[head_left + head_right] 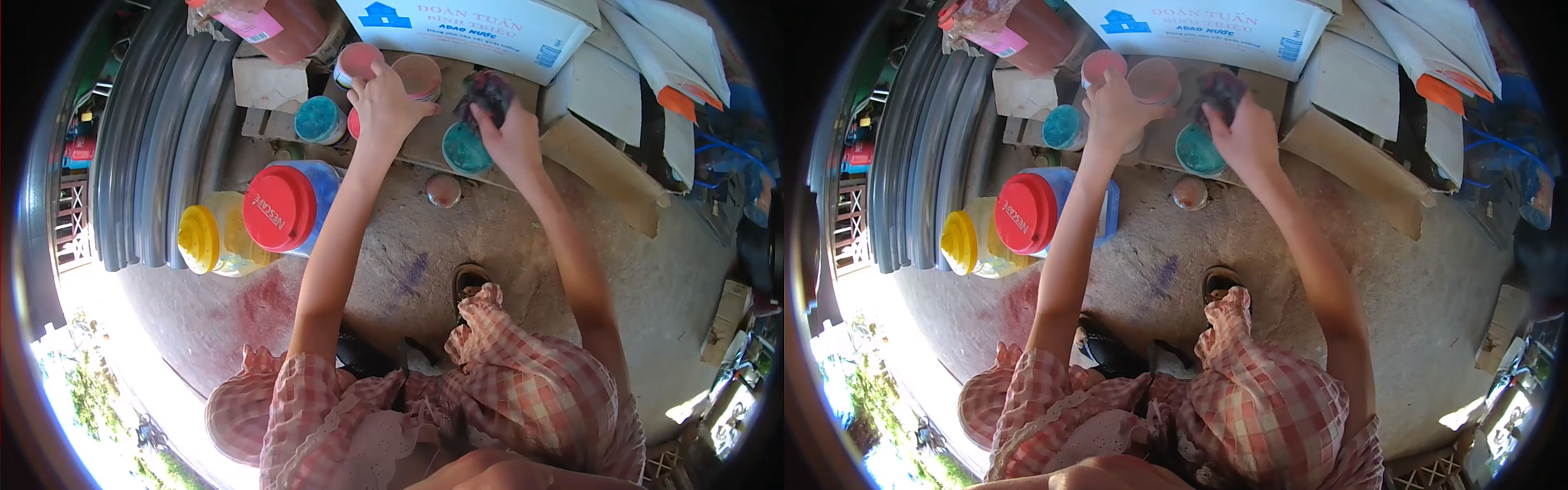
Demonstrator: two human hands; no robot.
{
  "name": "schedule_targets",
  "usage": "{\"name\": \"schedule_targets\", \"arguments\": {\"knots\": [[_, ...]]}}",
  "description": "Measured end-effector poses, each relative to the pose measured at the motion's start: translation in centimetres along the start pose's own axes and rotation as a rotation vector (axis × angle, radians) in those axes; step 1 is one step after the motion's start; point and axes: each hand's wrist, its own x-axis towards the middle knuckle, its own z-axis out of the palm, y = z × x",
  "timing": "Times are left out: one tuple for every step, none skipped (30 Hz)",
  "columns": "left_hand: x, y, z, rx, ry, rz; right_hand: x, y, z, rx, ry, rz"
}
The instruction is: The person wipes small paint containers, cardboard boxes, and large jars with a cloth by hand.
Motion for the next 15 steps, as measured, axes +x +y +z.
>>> {"name": "schedule_targets", "arguments": {"knots": [[0.1,0.0,0.6,0.008,-0.002,-0.017,0.1,0.7,-0.6,0.067,0.054,0.009],[0.2,0.0,1.2,0.013,0.001,-0.035,0.6,1.4,-1.6,0.083,0.095,0.015],[0.3,0.0,1.7,0.016,0.006,-0.056,0.6,1.5,-2.9,0.226,0.077,0.271],[0.3,0.2,2.2,0.040,0.060,-0.068,0.8,1.7,-4.2,0.317,0.108,0.321],[0.2,0.4,2.7,0.062,0.112,-0.085,0.8,1.8,-5.5,0.405,0.133,0.371],[0.1,0.7,3.0,0.083,0.163,-0.107,0.8,1.7,-6.5,0.494,0.153,0.401],[0.2,0.8,3.1,0.053,0.162,-0.124,0.6,1.5,-7.4,0.583,0.172,0.434],[0.4,0.9,3.2,0.025,0.160,-0.142,-0.1,0.9,-8.0,0.557,0.230,0.414],[0.4,0.9,3.3,0.000,0.158,-0.162,-1.3,0.4,-8.4,0.613,0.248,0.444],[0.3,0.9,3.3,0.020,0.180,-0.127,-2.7,-0.3,-8.8,0.673,0.266,0.473],[0.3,1.0,3.4,0.042,0.206,-0.091,-4.0,-0.9,-9.4,0.735,0.283,0.498],[0.4,1.1,3.4,0.061,0.233,-0.055,-5.8,-0.5,-9.7,0.724,0.261,0.526],[0.7,1.1,3.5,0.047,0.277,0.021,-7.9,0.2,-9.8,0.710,0.245,0.555],[1.1,0.9,3.5,0.030,0.320,0.099,-9.6,0.2,-10.1,0.743,0.256,0.602],[1.5,0.9,3.3,0.011,0.362,0.176,-11.1,0.1,-10.5,0.773,0.267,0.648]]}}
